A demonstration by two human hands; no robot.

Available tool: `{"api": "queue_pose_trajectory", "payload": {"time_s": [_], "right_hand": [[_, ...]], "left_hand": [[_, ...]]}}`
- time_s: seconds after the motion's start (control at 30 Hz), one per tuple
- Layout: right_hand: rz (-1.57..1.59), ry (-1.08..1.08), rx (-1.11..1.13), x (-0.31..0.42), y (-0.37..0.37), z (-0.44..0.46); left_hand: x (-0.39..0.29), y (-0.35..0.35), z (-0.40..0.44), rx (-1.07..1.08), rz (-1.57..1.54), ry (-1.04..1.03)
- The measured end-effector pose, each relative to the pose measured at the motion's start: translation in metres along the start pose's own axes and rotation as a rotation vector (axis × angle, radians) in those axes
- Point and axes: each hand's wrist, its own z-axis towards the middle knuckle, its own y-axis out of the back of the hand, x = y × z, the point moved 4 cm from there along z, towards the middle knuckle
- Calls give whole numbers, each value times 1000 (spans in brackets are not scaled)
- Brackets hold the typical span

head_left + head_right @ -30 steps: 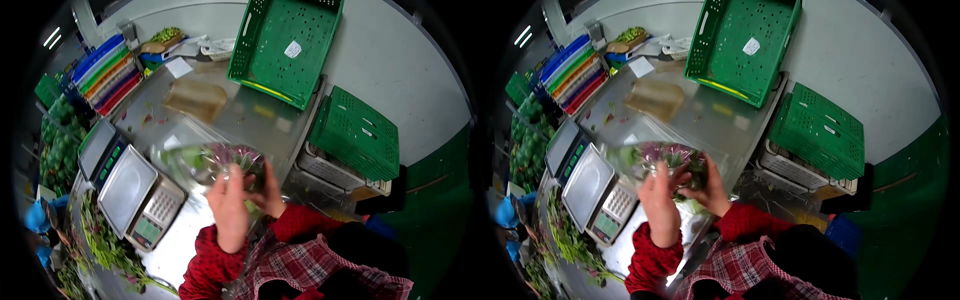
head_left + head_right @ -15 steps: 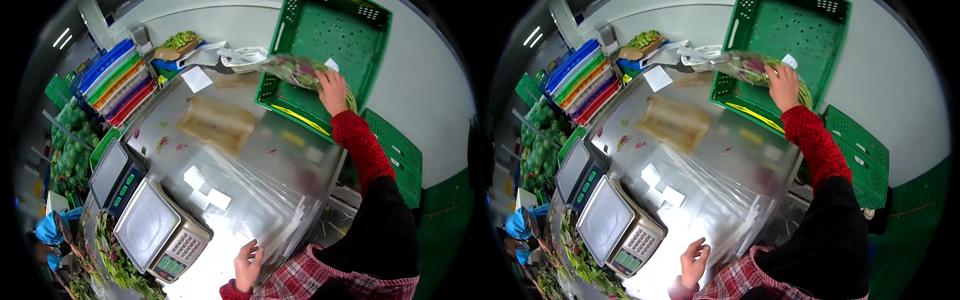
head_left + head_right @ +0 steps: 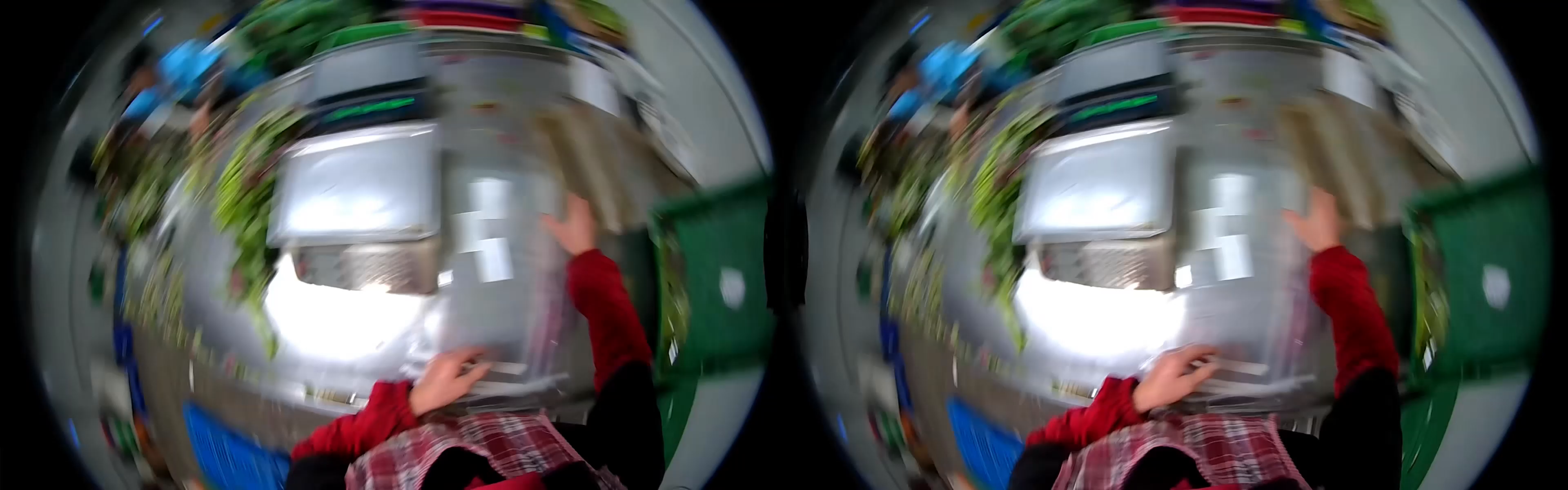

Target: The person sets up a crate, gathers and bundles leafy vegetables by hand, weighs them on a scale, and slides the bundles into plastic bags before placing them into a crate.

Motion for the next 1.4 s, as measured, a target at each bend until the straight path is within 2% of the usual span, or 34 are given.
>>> {"api": "queue_pose_trajectory", "payload": {"time_s": [0.03, 0.07, 0.1, 0.17, 0.23, 0.27, 0.3, 0.33, 0.37, 0.4, 0.43, 0.5, 0.57, 0.6, 0.63, 0.7, 0.77, 0.83, 0.87, 0.9, 0.97, 1.0, 1.03, 1.07, 1.1, 1.13, 1.17, 1.2, 1.27, 1.3, 1.4], "right_hand": [[-106, -148, 113, 15, -11, 7], [-262, -194, 311, -3, -32, 20], [-381, -196, 283, -25, -46, 28], [-379, -99, 116, -57, -43, 42], [-377, 160, 156, 15, 14, 27], [-427, 230, 224, 57, 40, 13], [-494, 202, 385, 97, 55, -3], [-489, 268, 459, 122, 63, -19], [-347, 224, 546, 162, 64, -34], [-213, 176, 626, 200, 64, -49], [-8, 111, 695, 213, 45, -68], [33, 256, 851, 273, -2, -110], [424, 51, 1078, 342, -51, -151], [620, 56, 1138, 368, -84, -173], [682, 61, 1227, 399, -115, -192], [928, -266, 1516, 465, -161, -223], [1043, -353, 1541, 520, -197, -243], [1298, -481, 1588, 558, -218, -259], [1388, -567, 1685, 578, -220, -269], [1486, -550, 1623, 599, -212, -272], [1539, -499, 1565, 623, -228, -292], [1460, -462, 1471, 644, -208, -278], [1467, -464, 1453, 661, -220, -271], [1554, -542, 1258, 675, -234, -257], [1628, -617, 1058, 689, -247, -241], [1702, -690, 931, 714, -256, -216], [1729, -667, 856, 733, -280, -194], [1749, -658, 820, 755, -298, -171], [1850, -789, 714, 781, -369, -141], [1867, -855, 528, 788, -406, -123], [1736, -917, 539, 773, -453, -85]], "left_hand": [[0, 8, -4, -76, 58, -127], [0, 17, -9, -144, 62, -207], [12, 34, -21, -208, 51, -183], [46, 71, -39, -427, 116, -133], [100, 136, -77, -800, 115, 96], [136, 170, -99, -992, 169, 292], [177, 210, -121, -1195, 403, 299], [183, 247, -143, -1266, 561, 227], [195, 279, -158, -1374, 872, 178], [210, 303, -164, -1387, 957, 198], [228, 321, -162, -1253, 894, 414], [253, 338, -152, -974, 755, 620], [281, 347, -144, -1034, 768, 563], [288, 351, -143, -1013, 712, 562], [294, 353, -143, -994, 654, 565], [303, 352, -147, -895, 539, 448], [294, 340, -160, -720, 7, 147], [252, 328, -182, -505, 92, 104], [242, 323, -191, -443, 215, -49], [235, 323, -201, -373, 336, -205], [234, 343, -223, -127, 620, -79], [220, 369, -231, -3, 540, 15], [228, 398, -237, -25, 341, -84], [212, 442, -243, -12, 283, -8], [221, 479, -245, -260, 180, -105], [236, 520, -244, -427, 273, 67], [246, 559, -241, -686, 517, -25], [241, 592, -233, -821, 672, -62], [227, 645, -202, -898, 615, -149], [217, 665, -183, -923, 603, -176], [210, 721, -105, -930, 708, -282]]}}
